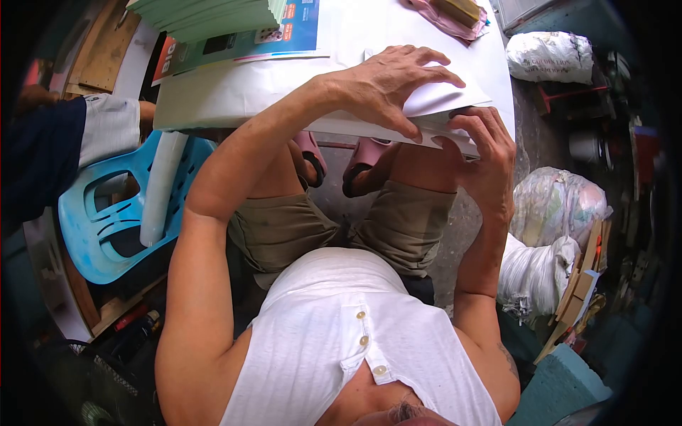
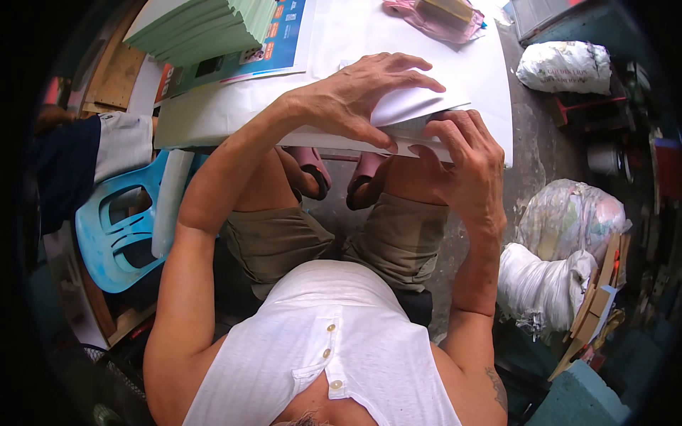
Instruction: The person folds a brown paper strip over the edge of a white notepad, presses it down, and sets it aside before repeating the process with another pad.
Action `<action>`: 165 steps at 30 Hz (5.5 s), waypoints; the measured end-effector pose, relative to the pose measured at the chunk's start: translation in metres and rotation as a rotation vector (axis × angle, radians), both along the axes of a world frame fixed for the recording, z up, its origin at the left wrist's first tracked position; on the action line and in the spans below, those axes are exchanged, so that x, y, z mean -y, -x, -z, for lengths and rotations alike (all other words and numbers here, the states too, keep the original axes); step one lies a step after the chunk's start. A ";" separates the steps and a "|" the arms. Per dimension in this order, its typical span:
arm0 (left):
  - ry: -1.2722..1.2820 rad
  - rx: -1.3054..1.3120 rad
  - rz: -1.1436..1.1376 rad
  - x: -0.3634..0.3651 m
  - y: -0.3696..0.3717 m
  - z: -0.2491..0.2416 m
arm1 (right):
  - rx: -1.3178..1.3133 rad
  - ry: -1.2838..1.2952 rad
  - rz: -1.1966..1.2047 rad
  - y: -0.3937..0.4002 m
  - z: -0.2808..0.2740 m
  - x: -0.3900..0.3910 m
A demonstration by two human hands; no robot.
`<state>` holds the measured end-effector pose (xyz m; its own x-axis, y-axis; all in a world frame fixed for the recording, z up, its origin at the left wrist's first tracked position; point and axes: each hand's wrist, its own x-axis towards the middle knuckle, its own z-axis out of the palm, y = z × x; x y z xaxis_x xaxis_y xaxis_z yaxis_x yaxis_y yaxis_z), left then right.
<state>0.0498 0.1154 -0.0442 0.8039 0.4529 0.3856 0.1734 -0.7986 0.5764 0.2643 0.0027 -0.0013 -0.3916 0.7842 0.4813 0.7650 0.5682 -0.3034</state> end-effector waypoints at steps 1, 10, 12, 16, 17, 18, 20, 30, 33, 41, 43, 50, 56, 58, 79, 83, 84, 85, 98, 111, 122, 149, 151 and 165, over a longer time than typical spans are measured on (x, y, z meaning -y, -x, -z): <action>0.007 0.008 -0.007 0.000 0.000 0.001 | 0.028 0.005 0.030 -0.003 0.000 0.000; 0.159 0.098 0.043 -0.009 0.002 0.000 | -0.048 -0.114 0.108 -0.014 0.000 -0.005; 0.151 0.108 0.046 -0.011 0.001 0.000 | -0.074 -0.129 0.112 -0.015 0.001 -0.007; 0.160 0.094 0.038 -0.011 0.002 0.000 | -0.105 -0.111 0.111 -0.017 0.005 -0.011; 0.163 0.093 0.038 -0.011 0.003 0.000 | -0.111 -0.105 0.110 -0.017 0.006 -0.012; 0.165 0.092 0.037 -0.011 0.003 -0.001 | -0.115 -0.100 0.109 -0.017 0.006 -0.012; 0.156 0.094 0.042 -0.011 0.003 -0.002 | -0.123 -0.090 0.107 -0.019 0.007 -0.012; 0.171 0.113 0.059 -0.014 0.004 0.001 | -0.137 -0.048 0.090 -0.019 0.014 -0.007; 0.188 0.112 0.080 -0.017 0.003 0.004 | -0.131 -0.128 0.106 -0.015 0.013 -0.006; 0.207 0.113 0.085 -0.018 0.004 0.003 | -0.144 -0.273 0.084 0.013 0.034 0.003; 0.208 0.112 0.086 -0.018 0.005 0.003 | -0.134 -0.271 0.084 0.013 0.038 0.004; 0.202 0.150 0.068 -0.017 0.006 0.002 | -0.128 -0.268 0.105 0.014 0.043 0.005; 0.214 0.171 0.077 -0.013 0.006 0.001 | -0.109 -0.299 0.098 0.018 0.046 0.005; 0.219 0.191 0.069 -0.012 0.006 0.000 | -0.135 -0.277 0.094 0.020 0.049 0.005; 0.469 0.377 -0.054 -0.014 0.029 -0.001 | -0.030 0.018 -0.181 0.038 0.011 -0.033; 0.348 0.341 -0.125 -0.012 0.028 -0.003 | -0.097 0.068 -0.218 0.043 -0.010 -0.013; 0.343 0.303 -0.162 -0.007 0.030 -0.009 | -0.220 0.140 -0.255 0.044 -0.011 -0.001; 0.340 0.263 -0.197 -0.001 0.032 -0.014 | -0.343 0.215 -0.289 0.045 -0.012 0.013; -0.060 -0.073 -0.613 0.076 0.082 -0.025 | -0.788 1.004 0.129 0.050 0.009 0.021; -0.211 -0.019 -0.690 0.110 0.056 -0.003 | -0.486 0.484 0.136 0.003 -0.045 -0.006; 1.215 0.564 -0.063 0.077 0.041 -0.055 | -0.573 0.010 -0.356 0.029 -0.055 -0.009; -0.006 -0.029 -0.620 -0.166 -0.033 0.004 | -0.870 0.001 0.028 -0.043 -0.006 -0.001; 0.153 -0.062 -0.621 -0.166 -0.028 -0.002 | -0.837 -0.024 0.005 -0.042 -0.009 -0.002; 1.045 0.312 0.171 -0.004 -0.011 -0.060 | -0.638 -0.206 -0.145 -0.016 -0.038 -0.028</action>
<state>0.0607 0.1196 0.0159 0.8207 0.5665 0.0744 -0.1636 0.1081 0.9806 0.2803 0.0303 0.0366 -0.0759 0.6134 0.7861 0.3844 0.7455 -0.5445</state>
